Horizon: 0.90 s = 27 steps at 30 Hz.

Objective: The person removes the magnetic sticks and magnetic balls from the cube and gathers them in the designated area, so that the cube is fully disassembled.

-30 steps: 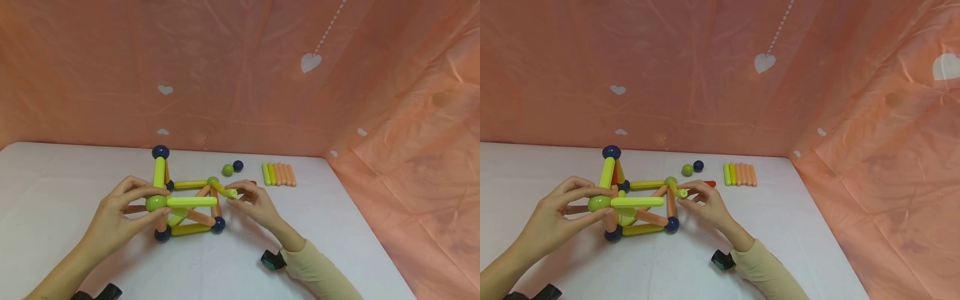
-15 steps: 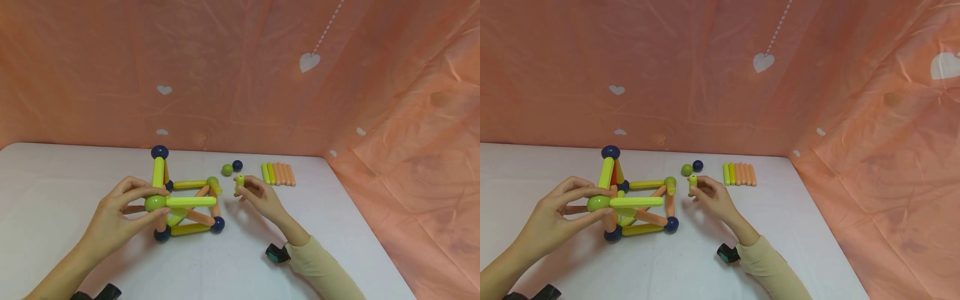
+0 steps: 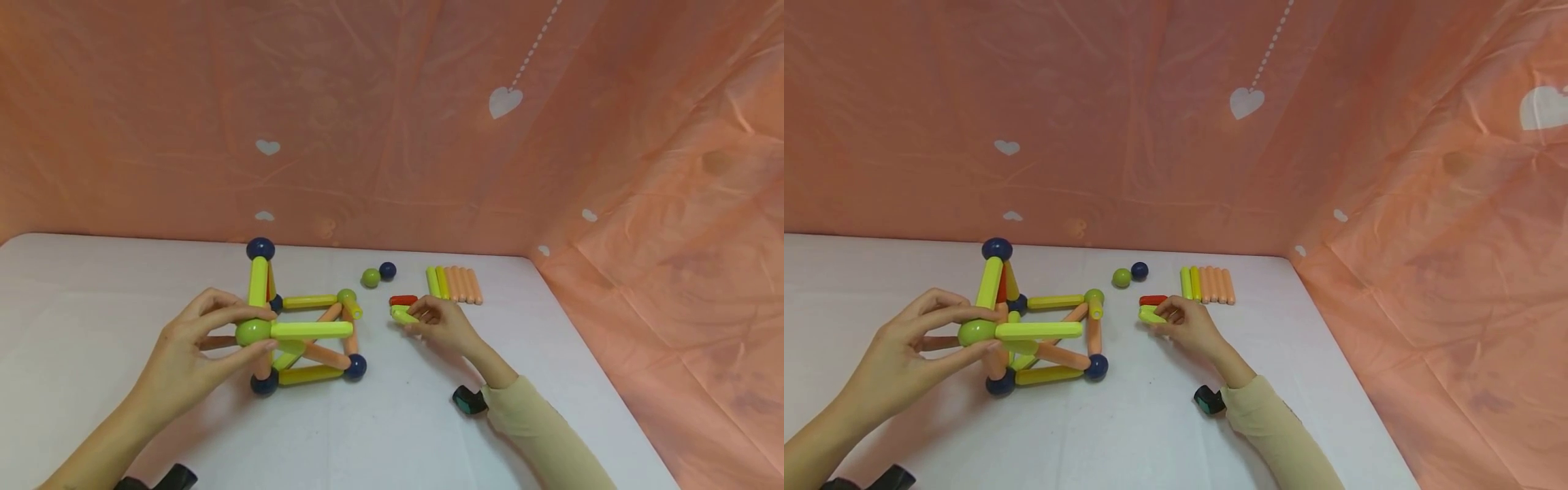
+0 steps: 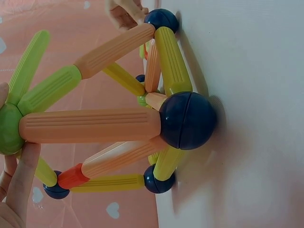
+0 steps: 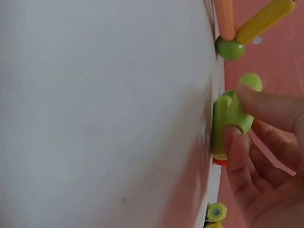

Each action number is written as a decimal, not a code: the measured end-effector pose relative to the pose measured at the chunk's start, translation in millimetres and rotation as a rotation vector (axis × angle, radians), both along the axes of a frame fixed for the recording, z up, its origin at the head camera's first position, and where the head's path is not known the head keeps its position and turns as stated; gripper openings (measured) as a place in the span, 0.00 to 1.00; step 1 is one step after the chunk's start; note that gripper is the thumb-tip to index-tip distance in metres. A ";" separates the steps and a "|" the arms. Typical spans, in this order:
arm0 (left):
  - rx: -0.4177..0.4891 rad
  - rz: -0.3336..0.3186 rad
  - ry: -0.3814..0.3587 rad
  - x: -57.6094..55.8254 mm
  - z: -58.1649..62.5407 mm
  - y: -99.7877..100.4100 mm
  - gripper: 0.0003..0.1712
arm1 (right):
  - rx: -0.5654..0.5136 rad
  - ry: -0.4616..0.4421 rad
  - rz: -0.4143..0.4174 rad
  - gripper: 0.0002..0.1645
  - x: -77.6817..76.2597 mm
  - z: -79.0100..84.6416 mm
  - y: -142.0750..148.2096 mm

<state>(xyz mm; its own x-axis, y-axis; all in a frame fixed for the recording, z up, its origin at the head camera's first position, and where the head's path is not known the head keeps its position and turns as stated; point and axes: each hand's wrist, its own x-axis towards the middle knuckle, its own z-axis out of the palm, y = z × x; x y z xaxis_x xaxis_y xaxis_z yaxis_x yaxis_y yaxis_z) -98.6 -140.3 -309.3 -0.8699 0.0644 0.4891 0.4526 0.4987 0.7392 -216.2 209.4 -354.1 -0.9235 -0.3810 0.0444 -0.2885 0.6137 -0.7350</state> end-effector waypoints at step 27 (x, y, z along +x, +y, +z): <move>0.015 -0.006 0.010 -0.3 -0.1 -0.3 0.22 | -0.172 -0.021 0.151 0.28 -3.8 7.1 -58.2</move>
